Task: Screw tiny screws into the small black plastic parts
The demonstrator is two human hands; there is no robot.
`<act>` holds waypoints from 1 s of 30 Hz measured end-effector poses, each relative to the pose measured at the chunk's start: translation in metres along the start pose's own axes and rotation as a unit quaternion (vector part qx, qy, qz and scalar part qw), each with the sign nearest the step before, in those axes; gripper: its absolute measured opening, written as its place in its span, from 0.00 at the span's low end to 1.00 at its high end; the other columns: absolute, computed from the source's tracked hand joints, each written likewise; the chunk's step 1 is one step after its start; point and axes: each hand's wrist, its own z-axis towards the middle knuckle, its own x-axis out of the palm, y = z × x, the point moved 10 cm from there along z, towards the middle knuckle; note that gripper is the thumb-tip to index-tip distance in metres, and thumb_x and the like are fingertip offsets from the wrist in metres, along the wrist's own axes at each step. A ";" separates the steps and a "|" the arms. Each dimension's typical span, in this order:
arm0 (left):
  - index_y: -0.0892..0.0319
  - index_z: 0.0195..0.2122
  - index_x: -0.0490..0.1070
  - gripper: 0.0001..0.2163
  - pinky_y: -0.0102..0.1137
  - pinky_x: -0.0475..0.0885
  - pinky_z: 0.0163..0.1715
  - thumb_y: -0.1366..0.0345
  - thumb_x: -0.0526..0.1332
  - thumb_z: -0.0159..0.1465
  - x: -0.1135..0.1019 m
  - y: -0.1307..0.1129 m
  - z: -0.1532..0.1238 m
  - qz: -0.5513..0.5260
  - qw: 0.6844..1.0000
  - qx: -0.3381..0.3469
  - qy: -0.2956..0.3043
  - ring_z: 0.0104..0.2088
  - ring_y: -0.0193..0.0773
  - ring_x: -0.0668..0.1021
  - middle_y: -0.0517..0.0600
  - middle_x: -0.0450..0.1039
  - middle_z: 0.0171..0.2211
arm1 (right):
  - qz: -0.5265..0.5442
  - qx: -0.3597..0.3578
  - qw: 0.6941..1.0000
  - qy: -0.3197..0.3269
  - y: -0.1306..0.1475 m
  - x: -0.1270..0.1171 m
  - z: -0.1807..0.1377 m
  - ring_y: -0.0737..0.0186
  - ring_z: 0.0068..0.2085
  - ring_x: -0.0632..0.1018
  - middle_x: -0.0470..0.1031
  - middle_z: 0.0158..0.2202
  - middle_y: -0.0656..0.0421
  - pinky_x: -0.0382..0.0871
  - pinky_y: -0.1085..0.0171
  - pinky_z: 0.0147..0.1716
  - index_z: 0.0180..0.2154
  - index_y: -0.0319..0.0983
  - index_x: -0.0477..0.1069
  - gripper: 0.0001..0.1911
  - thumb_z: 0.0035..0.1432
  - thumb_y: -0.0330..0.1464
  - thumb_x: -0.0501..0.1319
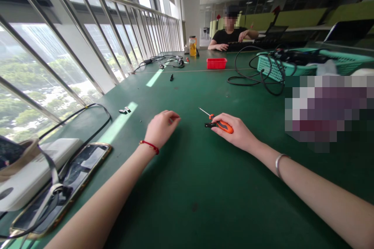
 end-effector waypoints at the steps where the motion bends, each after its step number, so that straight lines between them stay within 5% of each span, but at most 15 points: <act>1: 0.60 0.39 0.75 0.12 0.34 0.70 0.41 0.63 0.53 0.61 -0.017 0.017 0.001 0.094 0.994 -0.029 -0.039 0.40 0.43 0.76 0.54 0.74 0.41 | -0.006 0.008 1.000 -0.006 -0.003 -0.001 0.000 0.63 0.35 0.73 0.72 0.38 0.59 0.65 0.64 0.37 0.37 0.41 0.68 0.09 0.57 0.39 0.58; 5: 0.63 0.46 0.74 0.17 0.38 0.70 0.41 0.70 0.47 0.63 -0.058 0.083 0.000 0.271 0.947 -0.165 -0.052 0.45 0.50 0.75 0.60 0.71 0.48 | -0.029 0.033 0.998 -0.036 -0.014 -0.008 0.001 0.62 0.35 0.73 0.72 0.38 0.59 0.66 0.63 0.38 0.36 0.42 0.68 0.09 0.56 0.40 0.58; 8: 0.65 0.41 0.76 0.15 0.37 0.71 0.39 0.66 0.50 0.63 -0.055 0.100 -0.002 0.280 0.940 -0.194 0.007 0.44 0.51 0.76 0.61 0.73 0.44 | -0.038 0.049 0.997 -0.055 -0.021 -0.012 0.002 0.62 0.35 0.73 0.72 0.37 0.60 0.66 0.63 0.37 0.36 0.42 0.68 0.09 0.56 0.40 0.58; 16: 0.69 0.41 0.74 0.17 0.36 0.72 0.34 0.76 0.46 0.62 -0.026 0.064 0.001 0.353 0.918 -0.176 0.032 0.43 0.52 0.77 0.65 0.73 0.41 | -0.047 0.055 0.996 -0.056 -0.025 -0.011 0.002 0.62 0.35 0.73 0.73 0.37 0.60 0.66 0.63 0.37 0.36 0.42 0.69 0.10 0.56 0.41 0.57; 24: 0.62 0.37 0.76 0.17 0.30 0.72 0.32 0.73 0.47 0.63 0.018 -0.011 -0.012 0.304 0.950 -0.007 0.064 0.44 0.45 0.75 0.57 0.72 0.42 | -0.056 0.050 0.996 -0.055 -0.025 -0.011 0.003 0.62 0.34 0.74 0.73 0.37 0.60 0.66 0.63 0.36 0.36 0.42 0.69 0.11 0.56 0.41 0.58; 27: 0.56 0.42 0.75 0.16 0.29 0.72 0.36 0.71 0.48 0.63 0.003 -0.014 -0.013 0.244 0.969 0.014 0.043 0.43 0.40 0.76 0.51 0.72 0.45 | -0.057 0.048 0.996 -0.055 -0.023 -0.011 0.003 0.62 0.34 0.74 0.73 0.36 0.59 0.66 0.63 0.35 0.36 0.42 0.69 0.11 0.56 0.41 0.58; 30: 0.59 0.45 0.73 0.17 0.33 0.71 0.37 0.68 0.46 0.64 -0.035 0.017 -0.009 0.279 0.957 -0.074 -0.035 0.45 0.45 0.75 0.56 0.72 0.46 | -0.057 0.047 0.996 -0.051 -0.022 -0.011 0.003 0.61 0.34 0.74 0.73 0.36 0.59 0.66 0.63 0.35 0.36 0.42 0.69 0.10 0.56 0.41 0.58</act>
